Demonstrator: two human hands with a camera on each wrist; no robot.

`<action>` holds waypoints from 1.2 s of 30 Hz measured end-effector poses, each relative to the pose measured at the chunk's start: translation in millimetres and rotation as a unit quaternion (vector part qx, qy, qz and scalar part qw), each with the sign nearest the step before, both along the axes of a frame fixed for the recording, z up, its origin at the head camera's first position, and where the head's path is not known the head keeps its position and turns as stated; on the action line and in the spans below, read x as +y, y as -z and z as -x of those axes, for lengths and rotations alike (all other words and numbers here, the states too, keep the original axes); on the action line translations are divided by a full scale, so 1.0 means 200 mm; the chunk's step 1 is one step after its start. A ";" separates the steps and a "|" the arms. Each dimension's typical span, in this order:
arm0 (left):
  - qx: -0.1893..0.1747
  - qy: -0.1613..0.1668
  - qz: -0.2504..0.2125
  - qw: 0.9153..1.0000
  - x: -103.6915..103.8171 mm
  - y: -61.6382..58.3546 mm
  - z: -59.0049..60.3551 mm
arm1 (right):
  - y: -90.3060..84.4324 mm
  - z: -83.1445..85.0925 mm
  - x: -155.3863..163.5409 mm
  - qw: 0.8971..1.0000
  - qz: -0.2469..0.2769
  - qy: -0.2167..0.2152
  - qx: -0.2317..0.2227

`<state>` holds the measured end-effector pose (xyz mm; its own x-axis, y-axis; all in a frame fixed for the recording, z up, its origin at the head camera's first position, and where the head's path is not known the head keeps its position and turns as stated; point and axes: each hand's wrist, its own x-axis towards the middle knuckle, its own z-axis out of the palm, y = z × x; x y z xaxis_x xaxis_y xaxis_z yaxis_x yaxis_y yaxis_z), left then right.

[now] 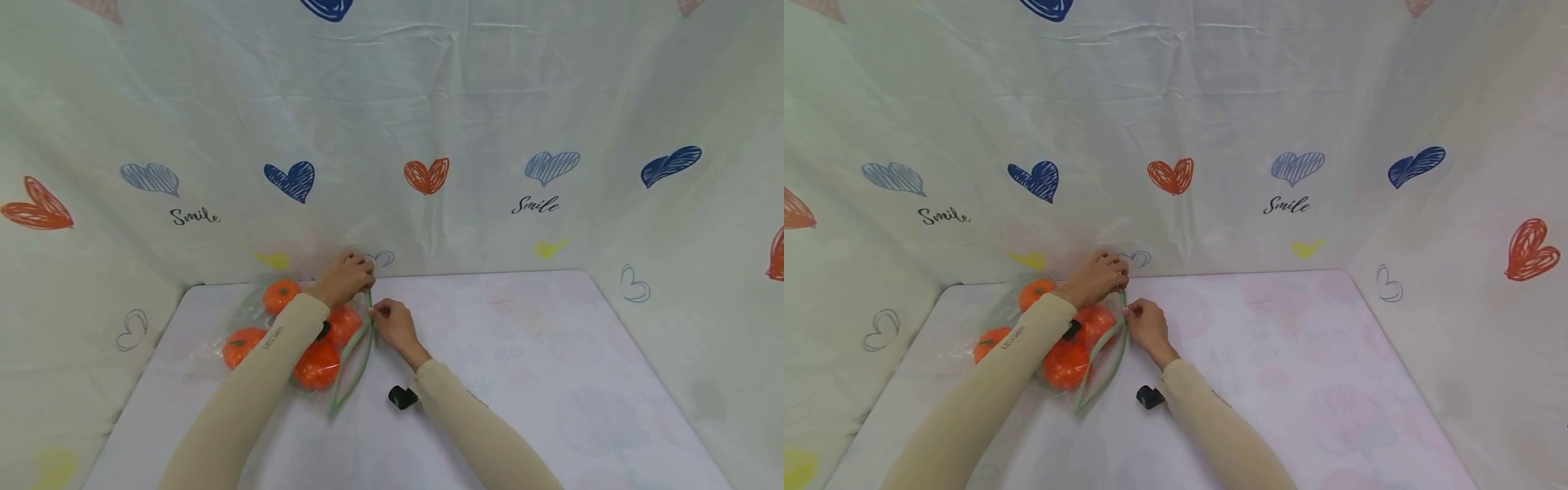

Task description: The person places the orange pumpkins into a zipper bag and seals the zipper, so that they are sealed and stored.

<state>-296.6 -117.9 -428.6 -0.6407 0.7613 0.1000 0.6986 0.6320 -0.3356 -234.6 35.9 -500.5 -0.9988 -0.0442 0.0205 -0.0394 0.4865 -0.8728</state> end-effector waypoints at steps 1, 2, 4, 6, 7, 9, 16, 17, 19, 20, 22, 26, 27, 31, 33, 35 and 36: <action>0.005 -0.003 0.003 1.000 0.00 0.00 0.00 | 0.00 -0.01 0.00 1.000 0.001 -0.001 -0.003; 0.013 -0.005 0.007 1.000 0.00 0.01 0.00 | 0.00 -0.01 0.00 1.000 0.002 -0.003 -0.004; 0.022 -0.010 0.012 1.000 0.00 0.01 0.00 | 0.01 -0.03 0.00 1.000 0.002 -0.005 -0.006; 0.031 -0.014 0.018 0.999 -0.01 0.01 0.00 | 0.01 -0.04 0.00 1.000 0.002 -0.007 -0.010; 0.034 -0.015 0.020 0.999 -0.01 0.01 0.00 | 0.01 -0.05 0.00 1.000 0.001 -0.008 -0.009; 0.037 -0.016 0.021 0.999 -0.01 0.01 -0.01 | 0.01 -0.06 0.00 1.000 -0.001 -0.010 -0.009; 0.052 -0.009 0.011 0.999 -0.05 0.01 -0.01 | 0.01 -0.12 -0.01 1.000 0.004 -0.017 -0.022; 0.053 -0.010 0.008 0.999 -0.05 0.01 -0.01 | 0.02 -0.12 -0.01 1.000 0.006 -0.018 -0.024; 0.054 -0.012 0.007 0.998 -0.06 0.01 -0.01 | 0.02 -0.14 -0.01 0.999 0.010 -0.019 -0.029; 0.052 -0.013 0.006 0.999 -0.06 0.01 -0.01 | 0.02 -0.15 -0.01 0.999 0.011 -0.021 -0.029; 0.049 -0.015 0.000 0.999 -0.07 0.01 -0.01 | 0.03 -0.16 -0.01 0.999 0.015 -0.024 -0.027; 0.032 -0.021 -0.022 0.999 -0.09 0.01 -0.01 | 0.04 -0.18 0.00 0.999 0.023 -0.026 -0.027; 0.028 -0.023 -0.029 0.999 -0.09 0.01 -0.01 | 0.04 -0.19 0.00 0.999 0.026 -0.028 -0.029; 0.001 -0.035 -0.050 0.998 -0.11 0.00 -0.01 | 0.05 -0.22 0.00 0.998 0.034 -0.038 -0.031; -0.004 -0.040 -0.058 0.998 -0.12 0.01 0.00 | 0.05 -0.24 -0.01 0.998 0.037 -0.042 -0.028; -0.011 -0.045 -0.064 0.997 -0.13 0.01 0.00 | 0.04 -0.25 -0.01 0.998 0.038 -0.046 -0.027; -0.011 -0.046 -0.069 0.997 -0.14 0.01 0.00 | 0.04 -0.26 -0.01 0.998 0.038 -0.047 -0.029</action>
<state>-296.4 -145.4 -430.8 -0.7098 0.6798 0.1844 0.6422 0.7321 -0.2271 -182.9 34.4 -509.3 -0.9899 -0.1387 -0.0300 -0.0307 0.4159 -0.9089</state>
